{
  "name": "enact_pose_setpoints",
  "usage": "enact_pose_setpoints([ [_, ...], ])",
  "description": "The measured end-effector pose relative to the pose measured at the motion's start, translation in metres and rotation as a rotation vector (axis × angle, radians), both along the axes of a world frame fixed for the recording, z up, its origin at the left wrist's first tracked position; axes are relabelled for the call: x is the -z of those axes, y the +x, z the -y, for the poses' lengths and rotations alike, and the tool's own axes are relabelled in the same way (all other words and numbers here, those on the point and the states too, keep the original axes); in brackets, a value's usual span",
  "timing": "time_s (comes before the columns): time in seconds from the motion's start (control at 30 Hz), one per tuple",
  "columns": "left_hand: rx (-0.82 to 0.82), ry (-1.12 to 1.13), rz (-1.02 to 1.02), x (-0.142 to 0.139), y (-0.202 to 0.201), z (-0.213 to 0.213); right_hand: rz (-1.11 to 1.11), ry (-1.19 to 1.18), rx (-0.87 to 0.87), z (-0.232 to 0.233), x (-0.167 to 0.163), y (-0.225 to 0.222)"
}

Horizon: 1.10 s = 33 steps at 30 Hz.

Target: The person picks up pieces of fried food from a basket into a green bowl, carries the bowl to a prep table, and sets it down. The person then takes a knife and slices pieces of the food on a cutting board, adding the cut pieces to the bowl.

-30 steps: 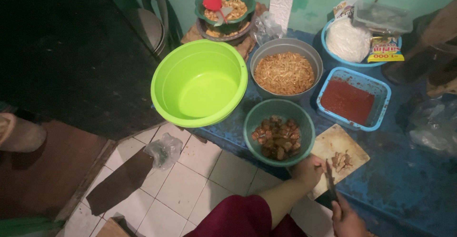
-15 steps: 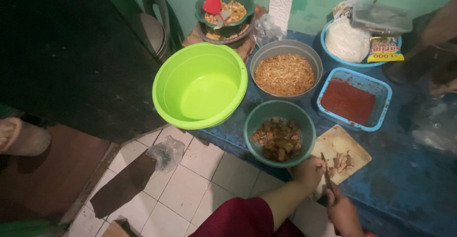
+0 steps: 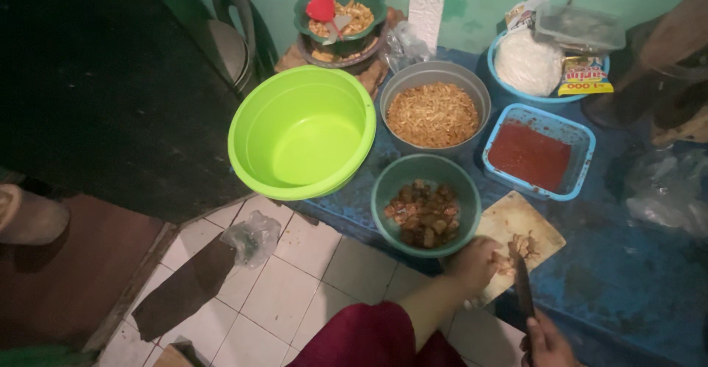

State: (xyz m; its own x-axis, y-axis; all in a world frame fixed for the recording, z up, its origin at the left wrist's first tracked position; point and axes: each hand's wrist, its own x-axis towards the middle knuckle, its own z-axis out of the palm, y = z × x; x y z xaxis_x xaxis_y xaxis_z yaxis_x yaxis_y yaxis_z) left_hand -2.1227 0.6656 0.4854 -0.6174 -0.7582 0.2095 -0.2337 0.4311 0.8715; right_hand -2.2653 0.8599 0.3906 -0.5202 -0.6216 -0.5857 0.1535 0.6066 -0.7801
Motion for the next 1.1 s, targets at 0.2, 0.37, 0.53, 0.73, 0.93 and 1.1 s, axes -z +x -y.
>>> enact_pose_setpoints([
  [0.2,0.159,-0.156,0.07,0.008,0.001,0.007,-0.073,0.022,-0.012,0.001,0.009,0.008],
  [0.37,0.163,-0.125,0.203,0.005,0.001,0.009,-0.106,-0.032,-0.047,0.005,0.004,0.009],
  [0.53,0.155,-0.167,0.191,0.001,0.002,0.01,-0.376,0.061,0.015,0.018,-0.014,0.002],
  [0.73,0.153,-0.195,0.161,0.0,0.0,0.01,-0.573,0.288,-0.102,0.043,-0.029,-0.014],
  [0.93,0.226,-0.309,0.055,-0.008,-0.001,0.01,-0.851,0.001,-0.155,0.054,-0.02,-0.016],
  [1.1,0.138,-0.375,0.135,0.0,-0.004,0.014,-0.532,0.318,-0.098,0.061,-0.05,-0.001],
])
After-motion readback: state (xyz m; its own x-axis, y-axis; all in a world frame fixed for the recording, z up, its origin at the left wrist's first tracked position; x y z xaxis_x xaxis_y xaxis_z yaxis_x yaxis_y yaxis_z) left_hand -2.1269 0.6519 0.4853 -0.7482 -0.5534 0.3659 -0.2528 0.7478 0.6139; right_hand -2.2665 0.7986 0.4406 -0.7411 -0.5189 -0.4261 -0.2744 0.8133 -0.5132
